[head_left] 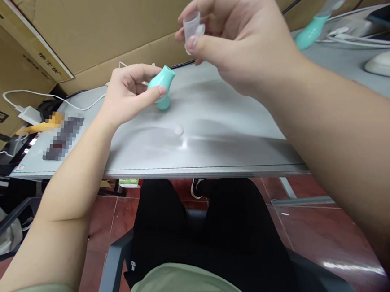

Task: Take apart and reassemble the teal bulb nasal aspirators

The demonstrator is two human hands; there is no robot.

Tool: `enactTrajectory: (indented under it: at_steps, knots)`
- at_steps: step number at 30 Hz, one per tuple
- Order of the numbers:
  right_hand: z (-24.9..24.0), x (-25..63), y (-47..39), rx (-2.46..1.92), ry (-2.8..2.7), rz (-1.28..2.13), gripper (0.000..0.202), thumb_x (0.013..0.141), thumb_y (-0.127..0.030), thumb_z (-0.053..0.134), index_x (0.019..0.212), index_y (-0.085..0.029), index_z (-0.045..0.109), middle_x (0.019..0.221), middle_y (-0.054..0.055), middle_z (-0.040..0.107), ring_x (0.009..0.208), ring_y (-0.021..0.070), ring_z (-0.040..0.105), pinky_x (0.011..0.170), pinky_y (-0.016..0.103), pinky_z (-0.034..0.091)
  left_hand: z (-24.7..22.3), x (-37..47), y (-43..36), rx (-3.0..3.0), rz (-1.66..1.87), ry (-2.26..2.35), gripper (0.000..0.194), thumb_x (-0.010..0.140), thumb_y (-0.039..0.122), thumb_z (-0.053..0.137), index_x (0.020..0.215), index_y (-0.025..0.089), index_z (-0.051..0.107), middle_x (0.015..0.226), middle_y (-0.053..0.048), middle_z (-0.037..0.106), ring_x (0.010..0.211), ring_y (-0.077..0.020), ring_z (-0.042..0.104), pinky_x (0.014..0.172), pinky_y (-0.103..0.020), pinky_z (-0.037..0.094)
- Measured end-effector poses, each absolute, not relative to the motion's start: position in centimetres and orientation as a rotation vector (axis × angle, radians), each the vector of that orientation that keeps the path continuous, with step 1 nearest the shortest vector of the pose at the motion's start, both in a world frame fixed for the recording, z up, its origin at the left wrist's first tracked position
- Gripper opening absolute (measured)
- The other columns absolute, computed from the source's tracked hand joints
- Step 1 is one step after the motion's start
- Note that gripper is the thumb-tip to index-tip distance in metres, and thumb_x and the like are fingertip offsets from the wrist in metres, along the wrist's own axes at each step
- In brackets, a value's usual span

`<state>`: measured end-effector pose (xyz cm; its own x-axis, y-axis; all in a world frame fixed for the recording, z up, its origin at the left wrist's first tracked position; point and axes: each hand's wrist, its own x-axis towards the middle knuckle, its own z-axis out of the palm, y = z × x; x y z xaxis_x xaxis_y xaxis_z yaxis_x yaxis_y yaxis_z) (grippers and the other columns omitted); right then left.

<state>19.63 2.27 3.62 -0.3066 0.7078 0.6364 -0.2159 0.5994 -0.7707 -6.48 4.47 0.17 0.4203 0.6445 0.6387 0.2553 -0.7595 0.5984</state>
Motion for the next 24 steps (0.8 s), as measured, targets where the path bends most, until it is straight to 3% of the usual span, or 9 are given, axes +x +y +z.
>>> enactTrajectory:
  at_steps: [3,7,11,14,19,24]
  knots:
    - [3.8,19.2,2.2,-0.411,-1.579,0.848,0.031,0.083,0.013,0.06,0.096,-0.01,0.076,0.083,-0.005,0.066,0.073,0.0044,0.057,0.06,0.017,0.043,0.3,-6.8,4.4,2.25,1.297,0.795,0.047,0.081,0.062,0.097,0.109,0.027,0.083,0.099,-0.004,0.084,0.073,-0.0207,0.081,0.055,-0.031,0.069]
    - [3.9,18.8,2.4,-0.428,-1.538,0.915,0.028,0.075,0.014,0.062,0.084,-0.01,0.071,0.074,-0.003,0.067,0.064,0.0076,0.058,0.054,0.021,0.041,0.4,-6.8,4.4,2.271,1.321,0.839,0.041,0.081,0.057,0.095,0.108,0.028,0.083,0.098,-0.005,0.083,0.074,-0.0214,0.079,0.057,-0.032,0.069]
    - [3.7,19.0,2.2,-0.438,-1.585,0.966,0.031,0.074,0.02,0.069,0.081,-0.01,0.07,0.075,-0.001,0.074,0.067,0.0084,0.067,0.06,0.019,0.049,0.5,-6.6,4.4,2.31,1.339,0.824,0.041,0.08,0.06,0.094,0.103,0.027,0.084,0.095,-0.005,0.083,0.076,-0.0226,0.077,0.056,-0.033,0.065]
    - [3.5,19.4,2.3,-0.464,-1.663,0.919,0.028,0.077,0.017,0.08,0.086,-0.009,0.077,0.076,-0.002,0.074,0.068,0.0065,0.065,0.062,0.017,0.048,0.7,-6.4,4.1,2.325,1.362,0.825,0.047,0.079,0.067,0.093,0.102,0.027,0.084,0.093,-0.005,0.082,0.075,-0.0223,0.077,0.055,-0.033,0.062]
    - [3.2,19.8,2.6,-0.453,-1.712,0.843,0.024,0.082,0.013,0.086,0.091,-0.009,0.083,0.078,-0.001,0.073,0.071,0.005,0.064,0.067,0.018,0.049,0.7,-6.4,3.9,2.408,1.337,0.889,0.057,0.085,0.077,0.085,0.106,0.024,0.08,0.097,-0.005,0.082,0.079,-0.0216,0.077,0.061,-0.035,0.064]
    - [3.2,19.6,2.5,-0.52,-1.735,0.818,0.024,0.082,0.015,0.087,0.091,-0.007,0.081,0.082,0.001,0.076,0.072,0.0057,0.066,0.067,0.018,0.052,0.3,-6.8,4.6,2.481,1.373,0.912,0.056,0.094,0.077,0.077,0.108,0.022,0.075,0.093,-0.002,0.079,0.07,-0.016,0.069,0.058,-0.034,0.057]
